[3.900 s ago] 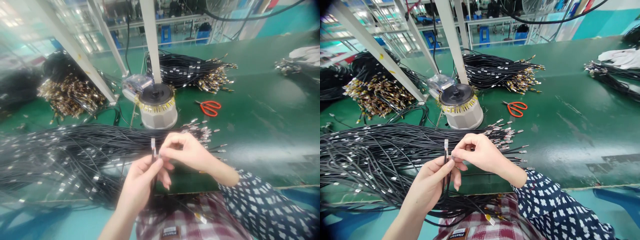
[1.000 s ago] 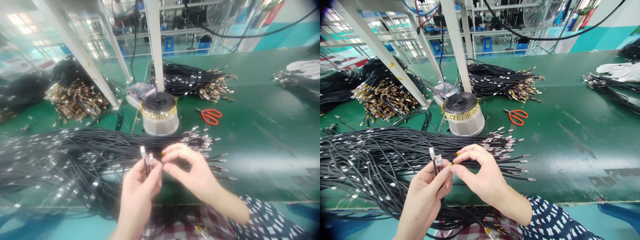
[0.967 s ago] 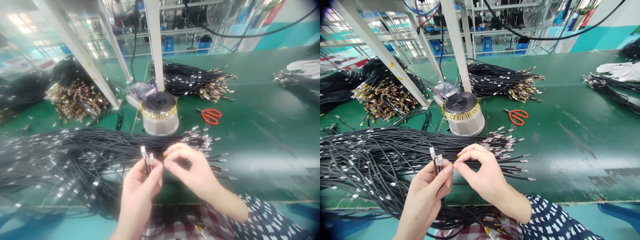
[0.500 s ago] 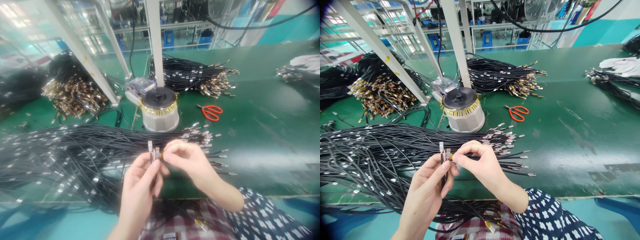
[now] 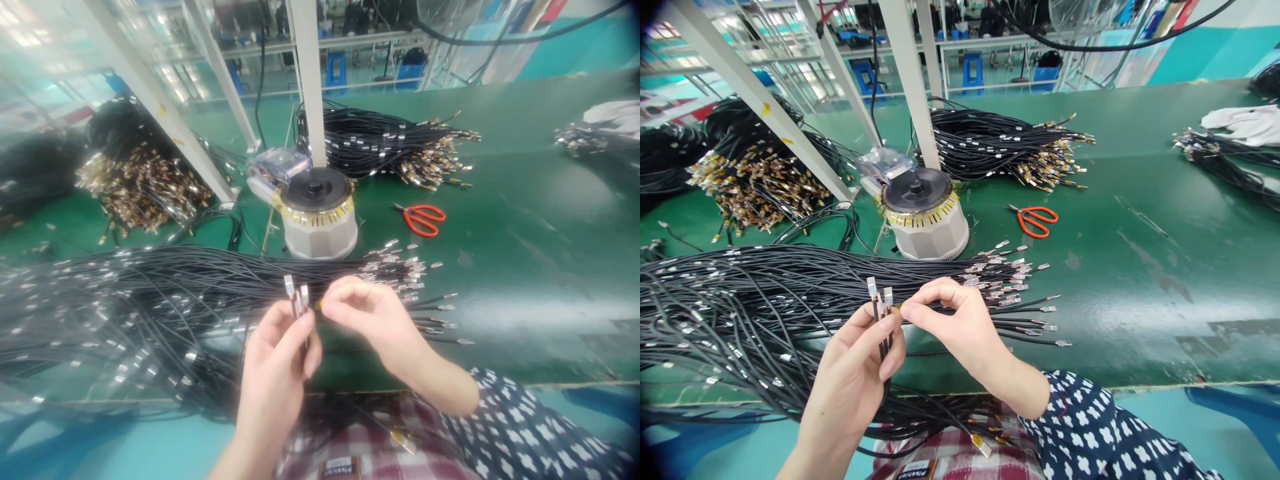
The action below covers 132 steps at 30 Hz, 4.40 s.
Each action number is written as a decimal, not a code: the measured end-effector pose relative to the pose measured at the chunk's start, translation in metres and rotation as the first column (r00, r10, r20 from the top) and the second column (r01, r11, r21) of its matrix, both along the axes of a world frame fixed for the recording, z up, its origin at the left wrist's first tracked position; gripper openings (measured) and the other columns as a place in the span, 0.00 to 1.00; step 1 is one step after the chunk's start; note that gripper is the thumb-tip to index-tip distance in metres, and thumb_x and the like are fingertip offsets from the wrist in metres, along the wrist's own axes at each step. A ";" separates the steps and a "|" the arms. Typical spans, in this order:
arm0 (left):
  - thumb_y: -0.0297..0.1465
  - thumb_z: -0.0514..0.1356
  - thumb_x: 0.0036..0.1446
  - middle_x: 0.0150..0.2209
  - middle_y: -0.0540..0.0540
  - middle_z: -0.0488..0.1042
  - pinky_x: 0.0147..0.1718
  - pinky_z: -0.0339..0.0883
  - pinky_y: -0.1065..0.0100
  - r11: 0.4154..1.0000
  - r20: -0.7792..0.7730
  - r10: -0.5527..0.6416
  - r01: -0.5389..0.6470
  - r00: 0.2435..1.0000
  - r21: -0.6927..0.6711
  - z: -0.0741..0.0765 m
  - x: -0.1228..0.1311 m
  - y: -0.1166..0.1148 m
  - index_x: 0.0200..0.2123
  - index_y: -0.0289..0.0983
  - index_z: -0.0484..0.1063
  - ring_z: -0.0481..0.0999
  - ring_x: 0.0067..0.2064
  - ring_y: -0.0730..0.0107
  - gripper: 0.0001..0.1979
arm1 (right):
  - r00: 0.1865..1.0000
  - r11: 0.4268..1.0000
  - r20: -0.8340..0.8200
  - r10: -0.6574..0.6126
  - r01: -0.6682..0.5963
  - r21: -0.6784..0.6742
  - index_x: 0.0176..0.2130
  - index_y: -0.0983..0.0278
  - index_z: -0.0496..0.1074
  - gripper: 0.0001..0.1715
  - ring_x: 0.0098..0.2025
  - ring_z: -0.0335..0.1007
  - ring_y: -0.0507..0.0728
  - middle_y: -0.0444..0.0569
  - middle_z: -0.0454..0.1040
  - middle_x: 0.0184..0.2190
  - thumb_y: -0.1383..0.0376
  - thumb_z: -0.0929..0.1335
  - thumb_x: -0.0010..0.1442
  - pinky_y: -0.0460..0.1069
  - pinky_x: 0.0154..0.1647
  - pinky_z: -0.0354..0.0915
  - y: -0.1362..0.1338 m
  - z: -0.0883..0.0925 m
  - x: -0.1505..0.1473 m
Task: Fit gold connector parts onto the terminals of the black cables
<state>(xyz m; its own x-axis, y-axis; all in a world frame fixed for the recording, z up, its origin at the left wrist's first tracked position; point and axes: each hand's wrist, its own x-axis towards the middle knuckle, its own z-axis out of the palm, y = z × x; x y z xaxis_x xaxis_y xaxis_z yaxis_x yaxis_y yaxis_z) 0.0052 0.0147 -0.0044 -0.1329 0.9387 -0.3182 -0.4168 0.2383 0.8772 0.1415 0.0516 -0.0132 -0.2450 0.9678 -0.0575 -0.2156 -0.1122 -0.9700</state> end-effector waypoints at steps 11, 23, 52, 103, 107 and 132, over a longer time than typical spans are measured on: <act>0.29 0.68 0.51 0.24 0.52 0.71 0.17 0.48 0.76 1.000 0.005 0.031 -0.031 1.000 0.002 0.000 0.001 0.000 0.31 0.34 0.74 0.60 0.16 0.84 0.06 | 0.999 0.999 -0.025 -0.038 0.037 -0.040 0.26 0.63 0.76 0.05 0.36 0.68 0.54 0.46 0.73 0.31 0.64 0.73 0.52 0.51 0.42 0.62 0.000 0.000 -0.004; 0.29 0.68 0.51 0.23 0.53 0.70 0.16 0.50 0.77 1.000 0.005 0.028 -0.028 1.000 -0.001 0.000 0.002 -0.002 0.31 0.34 0.74 0.61 0.16 0.85 0.06 | 0.998 0.997 -0.041 -0.040 0.038 -0.064 0.26 0.63 0.76 0.06 0.36 0.68 0.54 0.46 0.74 0.31 0.63 0.73 0.52 0.52 0.43 0.63 -0.001 0.000 -0.007; 0.29 0.67 0.51 0.22 0.53 0.71 0.14 0.50 0.78 1.000 0.036 0.010 -0.010 0.999 -0.002 -0.006 0.004 -0.003 0.32 0.35 0.75 0.62 0.15 0.83 0.05 | 0.992 0.993 -0.104 -0.072 0.062 -0.105 0.26 0.63 0.71 0.09 0.32 0.67 0.53 0.45 0.71 0.28 0.62 0.72 0.51 0.50 0.39 0.65 -0.002 -0.003 -0.020; 0.33 0.73 0.42 0.19 0.53 0.69 0.17 0.51 0.80 0.995 -0.119 0.090 -0.095 0.989 -0.029 -0.005 -0.009 0.003 0.27 0.33 0.75 0.60 0.18 0.84 0.12 | 0.988 0.980 0.043 -0.151 0.144 0.138 0.26 0.65 0.73 0.07 0.37 0.70 0.54 0.46 0.73 0.30 0.68 0.71 0.56 0.51 0.44 0.65 0.001 -0.004 -0.018; 0.33 0.71 0.47 0.20 0.52 0.71 0.18 0.53 0.79 0.999 -0.077 0.026 -0.028 0.997 -0.026 -0.010 -0.010 0.003 0.26 0.33 0.75 0.59 0.19 0.84 0.10 | 0.996 0.994 -0.001 -0.094 0.094 0.055 0.26 0.65 0.72 0.09 0.32 0.69 0.53 0.45 0.72 0.27 0.67 0.70 0.57 0.51 0.39 0.66 0.001 -0.006 -0.021; 0.35 0.71 0.48 0.21 0.51 0.71 0.19 0.49 0.78 0.999 -0.088 -0.045 0.043 0.995 -0.017 -0.015 -0.011 0.001 0.25 0.34 0.72 0.56 0.20 0.82 0.12 | 0.998 1.000 -0.058 -0.007 0.007 -0.008 0.29 0.65 0.75 0.07 0.34 0.71 0.54 0.46 0.74 0.30 0.65 0.75 0.50 0.51 0.40 0.67 0.008 -0.012 -0.014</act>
